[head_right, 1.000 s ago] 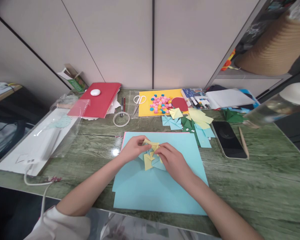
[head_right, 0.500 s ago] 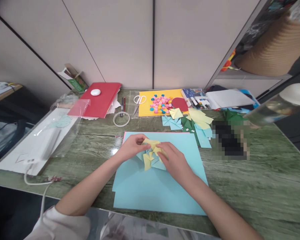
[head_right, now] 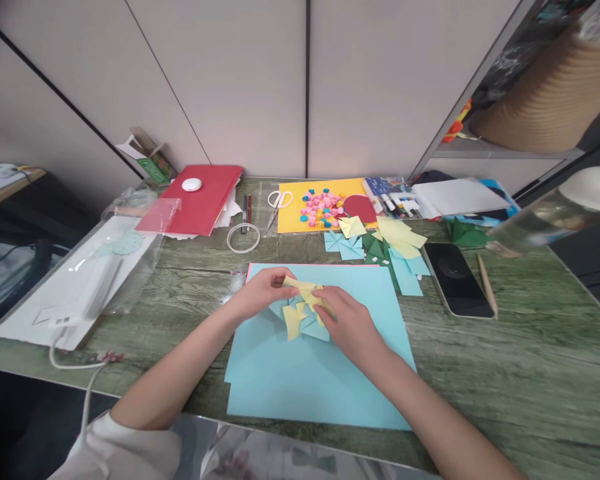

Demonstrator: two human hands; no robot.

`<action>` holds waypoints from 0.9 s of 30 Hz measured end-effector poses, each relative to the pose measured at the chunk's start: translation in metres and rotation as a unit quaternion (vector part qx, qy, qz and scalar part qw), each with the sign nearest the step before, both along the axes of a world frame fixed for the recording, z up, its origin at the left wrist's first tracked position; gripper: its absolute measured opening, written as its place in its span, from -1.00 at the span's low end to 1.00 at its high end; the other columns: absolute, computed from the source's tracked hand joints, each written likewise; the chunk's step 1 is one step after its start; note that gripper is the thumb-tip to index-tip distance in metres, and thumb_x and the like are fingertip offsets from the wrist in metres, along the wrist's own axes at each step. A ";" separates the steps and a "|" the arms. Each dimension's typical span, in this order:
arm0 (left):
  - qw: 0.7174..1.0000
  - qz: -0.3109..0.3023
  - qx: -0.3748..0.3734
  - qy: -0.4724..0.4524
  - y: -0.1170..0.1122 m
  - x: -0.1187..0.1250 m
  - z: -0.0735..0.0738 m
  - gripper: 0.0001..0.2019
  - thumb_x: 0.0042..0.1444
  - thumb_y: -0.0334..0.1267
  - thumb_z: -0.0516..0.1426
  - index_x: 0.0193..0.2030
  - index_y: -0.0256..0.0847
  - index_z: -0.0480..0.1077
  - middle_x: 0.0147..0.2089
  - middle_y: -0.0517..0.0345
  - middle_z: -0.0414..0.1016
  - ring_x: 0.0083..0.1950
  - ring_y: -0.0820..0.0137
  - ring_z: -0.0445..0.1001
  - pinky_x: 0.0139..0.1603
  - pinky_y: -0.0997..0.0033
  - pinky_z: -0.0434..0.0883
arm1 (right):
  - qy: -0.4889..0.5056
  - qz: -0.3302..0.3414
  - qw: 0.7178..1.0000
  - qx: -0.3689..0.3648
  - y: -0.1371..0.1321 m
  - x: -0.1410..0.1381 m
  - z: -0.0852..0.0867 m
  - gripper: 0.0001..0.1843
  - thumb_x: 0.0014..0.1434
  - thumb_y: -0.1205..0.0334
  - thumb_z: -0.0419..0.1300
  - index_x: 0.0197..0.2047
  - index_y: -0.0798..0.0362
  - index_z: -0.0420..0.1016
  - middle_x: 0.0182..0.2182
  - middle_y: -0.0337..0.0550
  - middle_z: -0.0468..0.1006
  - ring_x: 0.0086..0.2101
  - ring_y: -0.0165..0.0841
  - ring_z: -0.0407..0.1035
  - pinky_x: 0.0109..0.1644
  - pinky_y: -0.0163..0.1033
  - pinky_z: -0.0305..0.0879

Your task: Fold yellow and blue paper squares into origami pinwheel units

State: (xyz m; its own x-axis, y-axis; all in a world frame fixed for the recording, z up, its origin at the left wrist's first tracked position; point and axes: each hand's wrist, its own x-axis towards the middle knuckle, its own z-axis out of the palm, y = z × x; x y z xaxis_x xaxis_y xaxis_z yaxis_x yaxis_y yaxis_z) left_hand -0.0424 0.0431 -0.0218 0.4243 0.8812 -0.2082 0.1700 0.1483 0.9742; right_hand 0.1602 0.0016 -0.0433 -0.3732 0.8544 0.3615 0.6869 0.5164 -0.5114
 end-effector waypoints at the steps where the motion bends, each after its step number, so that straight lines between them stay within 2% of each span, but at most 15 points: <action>1: 1.000 0.002 -0.005 -0.006 0.000 0.000 0.000 -0.80 -0.09 -0.21 0.20 -0.39 -0.31 0.35 -0.42 0.18 0.40 -0.36 0.46 0.35 -0.33 0.48 0.25 | -0.002 -0.001 1.000 0.003 0.000 0.000 0.000 -0.80 0.15 0.32 0.08 -0.12 -0.03 0.36 -0.18 -0.20 0.50 -0.14 -0.38 0.40 -0.10 -0.28 0.36; 7: 1.000 0.002 -0.020 -0.010 -0.001 0.001 0.003 -0.83 -0.10 -0.26 0.20 -0.39 -0.32 0.36 -0.45 0.21 0.36 -0.40 0.50 0.30 -0.36 0.50 0.21 | 0.008 -0.008 1.000 0.016 0.000 -0.002 0.003 -0.82 0.13 0.35 0.10 -0.19 -0.02 0.41 -0.14 -0.18 0.47 -0.13 -0.38 0.40 -0.07 -0.28 0.36; 14: 1.000 0.005 0.014 0.025 -0.002 0.002 0.002 -0.84 -0.08 -0.24 0.18 -0.39 -0.30 0.36 -0.43 0.19 0.37 -0.37 0.46 0.32 -0.37 0.49 0.23 | 0.016 -0.015 1.000 0.007 0.000 -0.002 0.001 -0.85 0.13 0.34 0.09 -0.23 -0.03 0.42 -0.14 -0.19 0.45 -0.15 -0.39 0.40 -0.09 -0.28 0.37; 21: 1.000 0.019 0.021 0.008 -0.003 0.004 0.002 -0.85 -0.05 -0.24 0.15 -0.43 -0.29 0.32 -0.44 0.21 0.35 -0.37 0.46 0.33 -0.33 0.48 0.25 | 0.023 -0.023 0.999 0.008 -0.001 -0.004 0.004 -0.88 0.13 0.33 0.09 -0.26 -0.02 0.42 -0.17 -0.19 0.46 -0.16 -0.40 0.40 -0.11 -0.31 0.36; 27: 0.994 0.030 0.072 0.075 -0.007 0.008 0.002 -0.89 -0.01 -0.27 0.08 -0.41 -0.27 0.33 -0.44 0.24 0.34 -0.38 0.47 0.31 -0.38 0.50 0.22 | 0.024 -0.013 1.000 -0.005 -0.001 -0.006 0.005 -0.90 0.12 0.34 0.10 -0.32 -0.02 0.42 -0.19 -0.20 0.46 -0.15 -0.39 0.40 -0.11 -0.30 0.35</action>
State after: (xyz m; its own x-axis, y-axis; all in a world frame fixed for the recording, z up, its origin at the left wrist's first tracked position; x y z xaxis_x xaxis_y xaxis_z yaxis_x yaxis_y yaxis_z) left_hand -0.0342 0.0364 -0.0197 0.3444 0.9290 -0.1357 0.3100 0.0239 0.9504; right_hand 0.1546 0.0008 -0.0387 -0.3330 0.8673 0.3700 0.6745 0.4932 -0.5493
